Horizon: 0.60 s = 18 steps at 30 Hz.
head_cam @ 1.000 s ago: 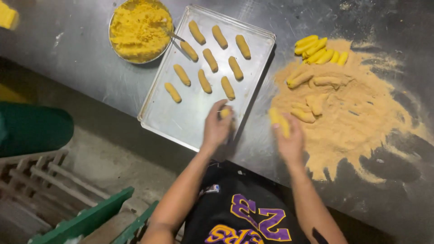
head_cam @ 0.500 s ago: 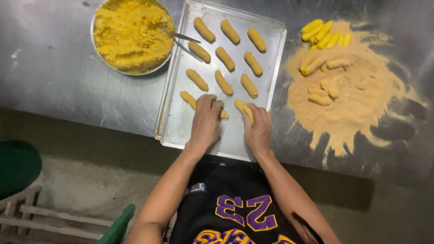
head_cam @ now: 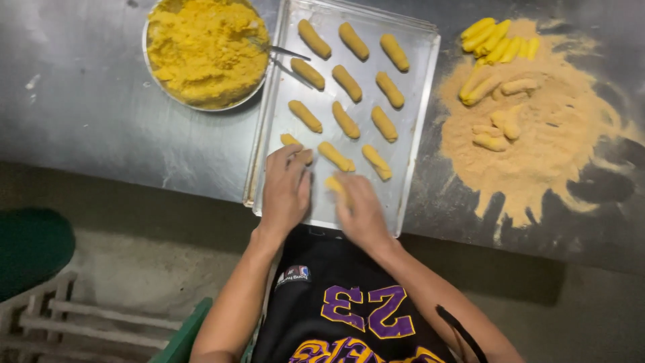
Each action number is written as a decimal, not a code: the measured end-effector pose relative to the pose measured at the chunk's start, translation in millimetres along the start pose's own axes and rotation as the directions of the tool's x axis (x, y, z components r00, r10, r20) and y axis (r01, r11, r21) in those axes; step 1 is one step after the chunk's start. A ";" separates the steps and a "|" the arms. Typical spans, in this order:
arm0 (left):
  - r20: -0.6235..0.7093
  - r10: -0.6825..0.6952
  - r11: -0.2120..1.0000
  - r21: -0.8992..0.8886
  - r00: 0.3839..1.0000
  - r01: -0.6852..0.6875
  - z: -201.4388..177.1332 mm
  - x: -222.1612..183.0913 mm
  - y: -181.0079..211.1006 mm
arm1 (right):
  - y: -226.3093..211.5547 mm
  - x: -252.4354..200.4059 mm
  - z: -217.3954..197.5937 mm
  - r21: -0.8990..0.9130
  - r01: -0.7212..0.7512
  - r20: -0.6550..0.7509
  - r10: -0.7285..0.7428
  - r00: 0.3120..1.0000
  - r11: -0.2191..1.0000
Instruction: The person is coating small pieces of dough in breadcrumbs and arranging them on a baking tray in a bakery.
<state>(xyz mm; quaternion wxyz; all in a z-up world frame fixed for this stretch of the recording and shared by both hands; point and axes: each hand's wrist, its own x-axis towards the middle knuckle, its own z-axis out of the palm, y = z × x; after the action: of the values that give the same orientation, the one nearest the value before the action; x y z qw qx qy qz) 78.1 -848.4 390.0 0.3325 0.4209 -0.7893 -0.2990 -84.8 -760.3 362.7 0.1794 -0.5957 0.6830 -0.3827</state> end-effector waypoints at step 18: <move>-0.031 -0.162 0.986 0.039 0.986 0.163 -12.0 -54.5 -32.0 | 219.3 42.1 -142.9 -0.503 -0.249 -0.397 0.035 0.917 0.828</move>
<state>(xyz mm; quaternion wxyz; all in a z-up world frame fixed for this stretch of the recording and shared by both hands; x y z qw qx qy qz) 125.4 -818.6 358.2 0.3092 0.4949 -0.7536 -0.3025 -342.8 -756.8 301.9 -0.1009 -0.4852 0.8275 -0.2639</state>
